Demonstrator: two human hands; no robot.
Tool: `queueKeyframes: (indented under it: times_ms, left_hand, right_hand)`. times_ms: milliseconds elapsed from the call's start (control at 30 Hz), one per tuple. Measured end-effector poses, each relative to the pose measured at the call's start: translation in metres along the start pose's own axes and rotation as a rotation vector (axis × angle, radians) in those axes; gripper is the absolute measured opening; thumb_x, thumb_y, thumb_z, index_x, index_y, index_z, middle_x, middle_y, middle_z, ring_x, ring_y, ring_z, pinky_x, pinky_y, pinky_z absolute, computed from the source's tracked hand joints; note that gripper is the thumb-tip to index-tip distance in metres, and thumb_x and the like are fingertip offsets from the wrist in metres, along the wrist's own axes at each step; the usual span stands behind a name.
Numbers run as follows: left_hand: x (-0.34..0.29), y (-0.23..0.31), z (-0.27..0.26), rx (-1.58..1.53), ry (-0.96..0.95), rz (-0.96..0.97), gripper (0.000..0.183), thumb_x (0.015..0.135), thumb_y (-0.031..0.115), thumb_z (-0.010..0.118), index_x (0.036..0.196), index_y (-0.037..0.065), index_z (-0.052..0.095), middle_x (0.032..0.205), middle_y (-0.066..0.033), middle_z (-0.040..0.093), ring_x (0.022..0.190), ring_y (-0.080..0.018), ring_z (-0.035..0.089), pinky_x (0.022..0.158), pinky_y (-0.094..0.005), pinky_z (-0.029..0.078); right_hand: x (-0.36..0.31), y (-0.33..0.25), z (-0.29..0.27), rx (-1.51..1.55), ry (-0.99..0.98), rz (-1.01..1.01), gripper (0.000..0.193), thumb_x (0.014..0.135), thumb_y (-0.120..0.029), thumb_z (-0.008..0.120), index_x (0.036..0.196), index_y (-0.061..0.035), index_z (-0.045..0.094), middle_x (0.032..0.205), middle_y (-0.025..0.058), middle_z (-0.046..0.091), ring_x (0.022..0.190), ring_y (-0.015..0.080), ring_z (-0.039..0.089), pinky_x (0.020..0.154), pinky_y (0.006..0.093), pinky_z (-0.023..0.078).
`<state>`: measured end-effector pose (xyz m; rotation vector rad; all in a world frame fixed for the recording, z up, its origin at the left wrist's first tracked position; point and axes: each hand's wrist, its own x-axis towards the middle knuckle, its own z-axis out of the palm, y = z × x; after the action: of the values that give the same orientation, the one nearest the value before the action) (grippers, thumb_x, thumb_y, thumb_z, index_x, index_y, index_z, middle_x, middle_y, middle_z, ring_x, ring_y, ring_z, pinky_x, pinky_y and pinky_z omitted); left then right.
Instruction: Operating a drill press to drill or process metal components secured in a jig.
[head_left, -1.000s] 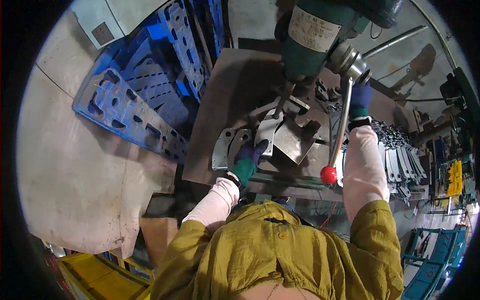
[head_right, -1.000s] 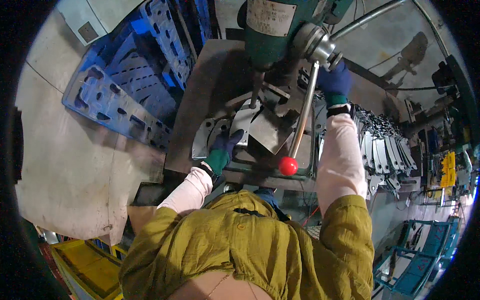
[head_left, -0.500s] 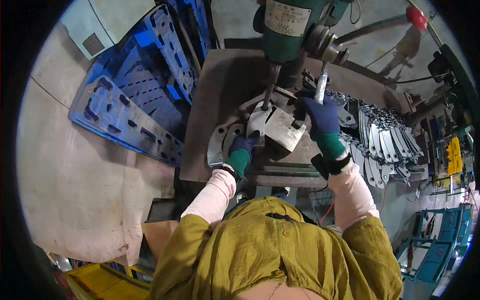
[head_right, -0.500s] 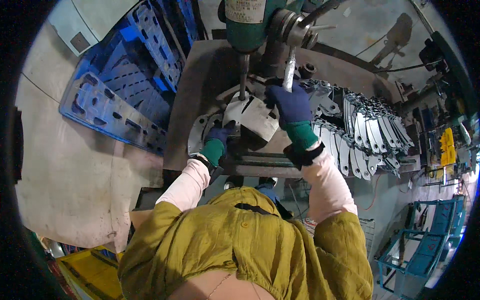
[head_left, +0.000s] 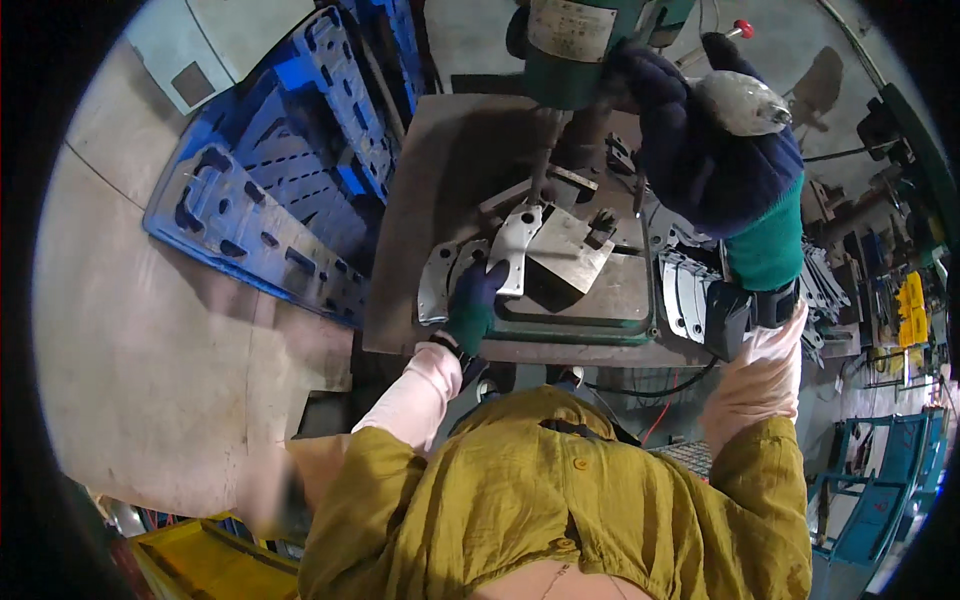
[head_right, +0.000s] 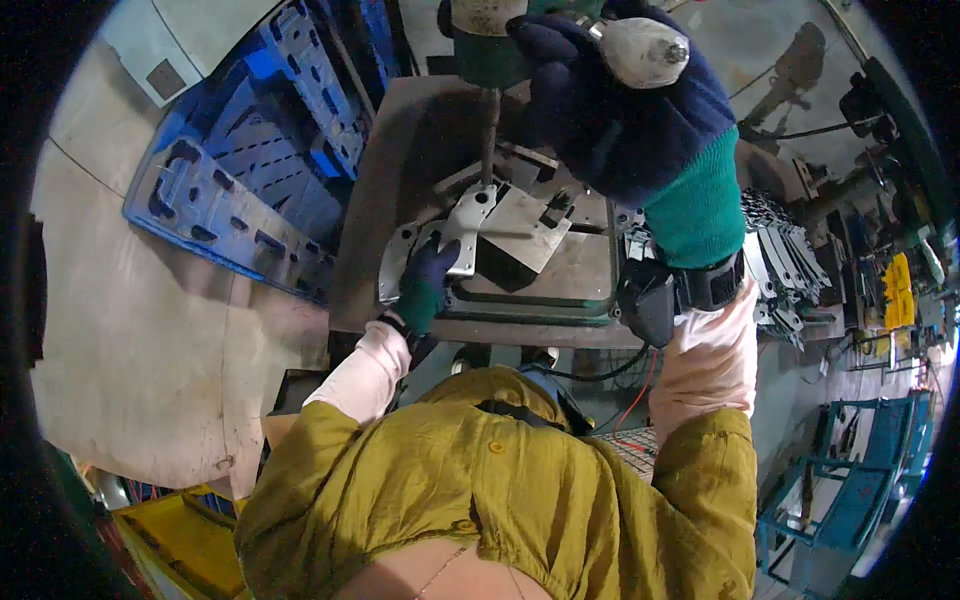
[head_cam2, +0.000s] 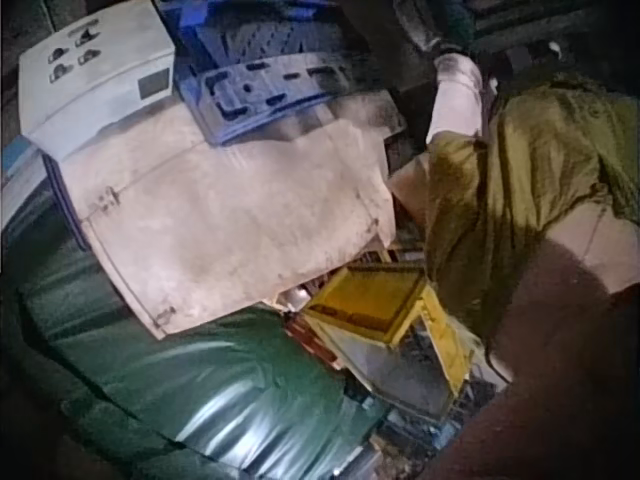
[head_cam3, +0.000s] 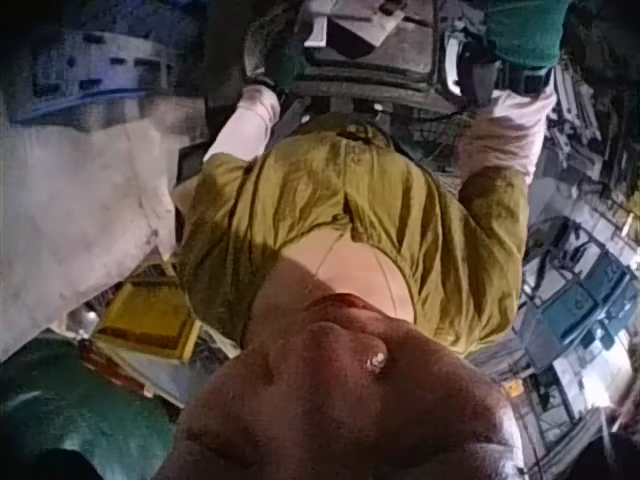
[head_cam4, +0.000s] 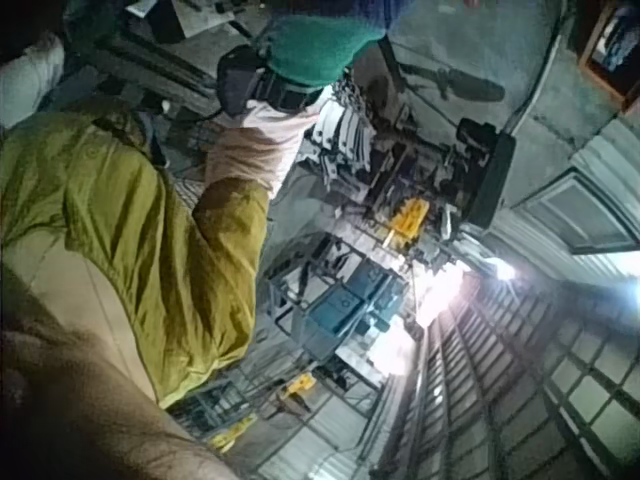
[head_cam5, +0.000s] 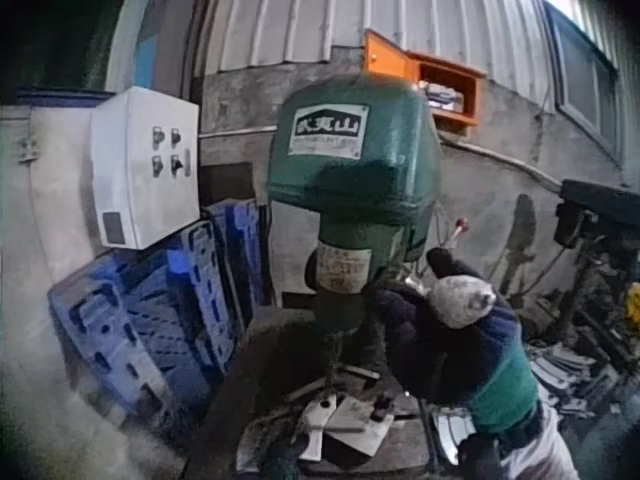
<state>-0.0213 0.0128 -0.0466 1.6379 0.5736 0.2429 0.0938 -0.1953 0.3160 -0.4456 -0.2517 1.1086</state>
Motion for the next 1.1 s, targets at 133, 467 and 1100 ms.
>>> queueKeyframes:
  times_ms: [133,467,1100]
  left_hand:
    - [-0.048,-0.006,-0.053,0.323,0.091,0.016,0.061,0.09,0.051,0.059,0.123,-0.001,0.061,0.107,-0.017,0.069,0.097,-0.0315,0.064,0.088,-0.0416,0.047]
    - [-0.037,-0.143,-0.136,0.656,0.359,0.333,0.044,0.093,0.03,0.061,0.124,0.0,0.059,0.12,-0.0243,0.062,0.111,-0.0385,0.058,0.097,-0.0427,0.043]
    - [-0.004,-0.104,-0.122,1.005,0.068,-0.041,0.055,0.098,0.04,0.048,0.143,0.007,0.045,0.139,-0.0202,0.052,0.124,-0.0324,0.053,0.103,-0.0414,0.042]
  right_hand:
    - [0.0,-0.003,-0.007,-0.028,-0.081,0.008,0.05,0.099,-0.042,0.047,0.133,-0.0069,0.053,0.116,0.0114,0.066,0.095,0.0244,0.065,0.076,0.0357,0.056]
    - [0.008,0.003,-0.007,-0.124,-0.221,0.021,0.055,0.1,-0.043,0.042,0.138,-0.0028,0.046,0.12,0.0124,0.063,0.096,0.0243,0.065,0.083,0.0343,0.055]
    - [-0.228,0.014,-0.315,-1.876,1.323,0.069,0.061,0.085,-0.056,0.062,0.116,-0.0028,0.061,0.103,0.0189,0.067,0.095,0.0291,0.067,0.08,0.0413,0.052]
